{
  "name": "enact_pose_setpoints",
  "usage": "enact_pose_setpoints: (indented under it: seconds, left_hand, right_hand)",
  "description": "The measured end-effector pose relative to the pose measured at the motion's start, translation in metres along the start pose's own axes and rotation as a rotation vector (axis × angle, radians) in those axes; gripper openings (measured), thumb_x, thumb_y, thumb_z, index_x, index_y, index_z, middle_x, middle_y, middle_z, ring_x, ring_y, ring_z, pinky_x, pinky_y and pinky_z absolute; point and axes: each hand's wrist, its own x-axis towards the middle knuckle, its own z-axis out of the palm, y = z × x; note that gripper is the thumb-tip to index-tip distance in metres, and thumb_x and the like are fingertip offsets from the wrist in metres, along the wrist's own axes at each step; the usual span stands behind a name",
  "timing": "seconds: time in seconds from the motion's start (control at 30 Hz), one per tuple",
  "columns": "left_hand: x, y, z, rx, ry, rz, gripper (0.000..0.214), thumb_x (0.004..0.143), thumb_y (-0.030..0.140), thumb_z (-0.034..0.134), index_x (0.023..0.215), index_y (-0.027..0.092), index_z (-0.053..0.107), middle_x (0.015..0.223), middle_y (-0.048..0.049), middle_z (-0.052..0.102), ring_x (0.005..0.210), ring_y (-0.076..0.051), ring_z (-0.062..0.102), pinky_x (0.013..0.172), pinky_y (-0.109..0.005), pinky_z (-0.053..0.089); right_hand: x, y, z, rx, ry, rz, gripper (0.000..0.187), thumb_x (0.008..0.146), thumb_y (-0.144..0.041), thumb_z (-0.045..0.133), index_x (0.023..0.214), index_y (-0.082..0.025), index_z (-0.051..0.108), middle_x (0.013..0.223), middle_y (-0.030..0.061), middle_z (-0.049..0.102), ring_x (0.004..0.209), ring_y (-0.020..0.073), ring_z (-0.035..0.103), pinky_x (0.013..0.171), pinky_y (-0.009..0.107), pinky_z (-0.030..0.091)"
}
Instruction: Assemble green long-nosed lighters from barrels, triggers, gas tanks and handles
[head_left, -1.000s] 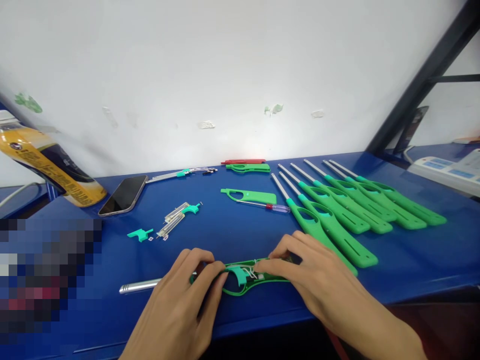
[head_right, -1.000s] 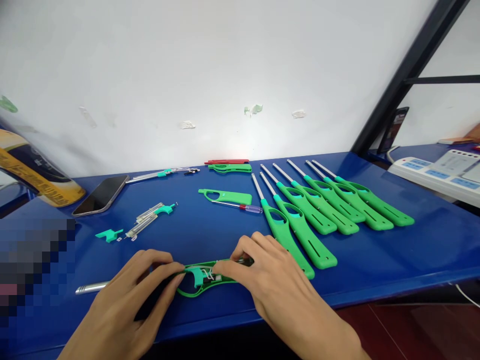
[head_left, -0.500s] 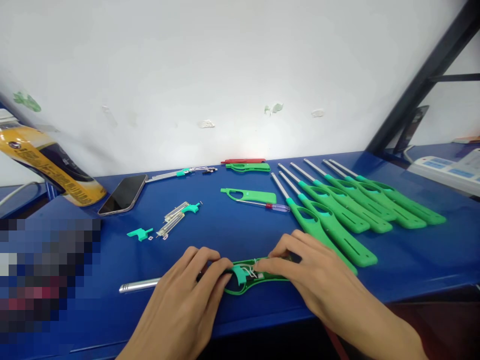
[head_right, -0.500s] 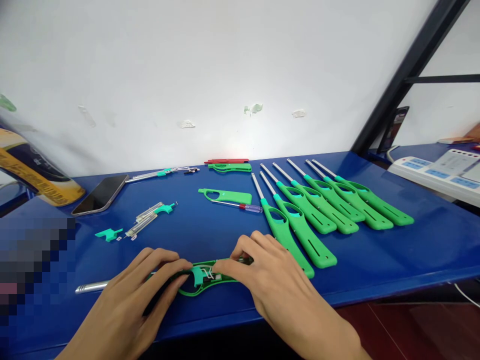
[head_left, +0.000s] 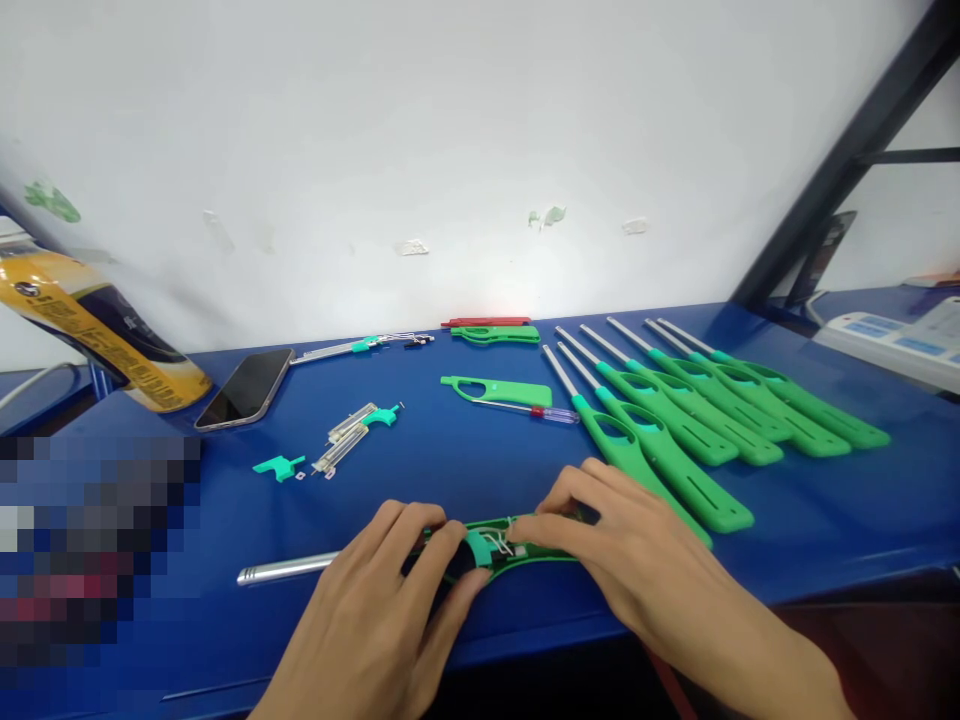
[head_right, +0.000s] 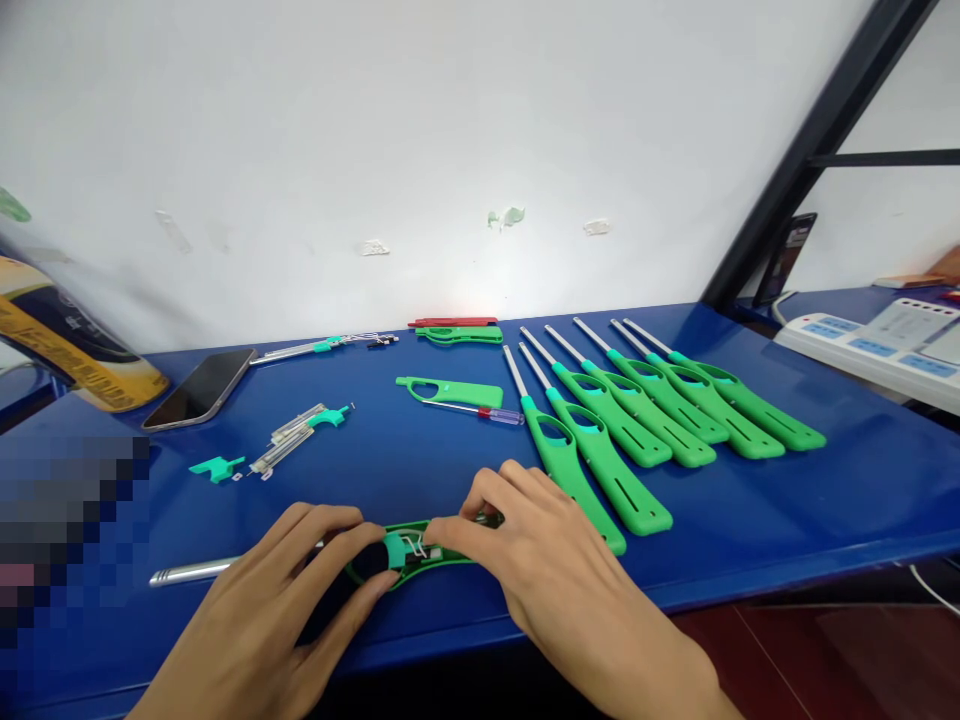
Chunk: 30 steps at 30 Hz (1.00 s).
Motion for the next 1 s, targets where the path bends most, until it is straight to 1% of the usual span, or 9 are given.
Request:
enact_pose_setpoints:
  seconds: [0.07, 0.17, 0.27, 0.37, 0.43, 0.7, 0.9, 1.0]
  left_hand:
    - [0.0002, 0.0001, -0.0004, -0.01, -0.011, -0.008, 0.016, 0.108, 0.023, 0.053, 0.12, 0.018, 0.061, 0.108, -0.0102, 0.067, 0.095, -0.026, 0.064, 0.079, -0.041, 0.06]
    - [0.0, 0.0, -0.0007, 0.002, -0.052, -0.014, 0.019, 0.108, 0.024, 0.052, 0.125, 0.02, 0.06, 0.11, -0.0094, 0.065, 0.095, -0.026, 0.063, 0.08, -0.041, 0.059]
    - [0.0017, 0.0003, -0.0014, 0.008, -0.083, -0.006, 0.02, 0.109, 0.022, 0.049, 0.125, 0.021, 0.061, 0.108, -0.0082, 0.063, 0.091, -0.024, 0.061, 0.078, -0.04, 0.059]
    - [0.005, 0.0003, -0.0022, 0.006, -0.078, 0.002, 0.019, 0.109, 0.02, 0.047, 0.121, 0.021, 0.061, 0.105, -0.0081, 0.062, 0.087, -0.024, 0.059, 0.074, -0.04, 0.058]
    - [0.0064, 0.0, -0.0025, 0.01, -0.074, 0.005, 0.018, 0.109, 0.02, 0.047, 0.121, 0.021, 0.061, 0.105, -0.0084, 0.062, 0.086, -0.024, 0.059, 0.073, -0.04, 0.057]
    - [0.0065, 0.0016, -0.0015, 0.008, -0.076, 0.008, 0.018, 0.108, 0.02, 0.049, 0.123, 0.018, 0.06, 0.108, -0.0089, 0.064, 0.09, -0.026, 0.06, 0.076, -0.042, 0.056]
    - [0.0075, 0.0015, -0.0021, 0.023, -0.055, 0.045, 0.018, 0.11, 0.018, 0.047, 0.123, 0.015, 0.059, 0.11, -0.009, 0.066, 0.101, -0.027, 0.06, 0.086, -0.043, 0.052]
    - [0.0078, 0.0005, -0.0026, 0.021, -0.06, 0.045, 0.018, 0.11, 0.018, 0.046, 0.122, 0.014, 0.058, 0.11, -0.0092, 0.065, 0.1, -0.027, 0.059, 0.085, -0.043, 0.052]
  right_hand:
    - [0.0008, 0.0005, -0.0002, 0.003, 0.009, -0.009, 0.074, 0.096, 0.008, 0.047, 0.148, -0.044, 0.058, 0.111, 0.0014, 0.062, 0.096, 0.0209, 0.056, 0.081, 0.035, 0.045]
    - [0.0013, 0.0015, -0.0008, 0.003, 0.031, -0.015, 0.071, 0.097, 0.006, 0.047, 0.147, -0.043, 0.058, 0.11, 0.0012, 0.063, 0.094, 0.0204, 0.057, 0.081, 0.035, 0.046]
    - [0.0009, 0.0025, -0.0004, 0.018, 0.034, -0.031, 0.068, 0.099, 0.005, 0.046, 0.148, -0.041, 0.058, 0.111, 0.0015, 0.064, 0.095, 0.0204, 0.056, 0.082, 0.036, 0.045]
    - [-0.0005, 0.0034, 0.0009, 0.043, 0.029, -0.033, 0.065, 0.1, 0.005, 0.045, 0.146, -0.039, 0.058, 0.111, 0.0018, 0.063, 0.096, 0.0209, 0.055, 0.085, 0.037, 0.045]
    - [-0.0014, 0.0037, 0.0017, 0.052, 0.021, -0.027, 0.067, 0.1, 0.006, 0.046, 0.147, -0.04, 0.056, 0.111, 0.0014, 0.062, 0.096, 0.021, 0.054, 0.084, 0.038, 0.044]
    - [-0.0012, 0.0003, 0.0019, 0.05, 0.004, -0.024, 0.071, 0.1, 0.007, 0.044, 0.15, -0.043, 0.053, 0.112, 0.0019, 0.059, 0.096, 0.0216, 0.052, 0.082, 0.038, 0.043]
    - [-0.0019, 0.002, 0.0012, 0.055, -0.005, -0.021, 0.075, 0.099, 0.008, 0.046, 0.152, -0.045, 0.051, 0.112, 0.0012, 0.059, 0.097, 0.0216, 0.052, 0.082, 0.038, 0.043]
    - [-0.0014, 0.0025, 0.0007, 0.055, -0.003, -0.015, 0.077, 0.098, 0.008, 0.046, 0.153, -0.046, 0.049, 0.113, 0.0007, 0.059, 0.097, 0.0216, 0.051, 0.083, 0.038, 0.043]
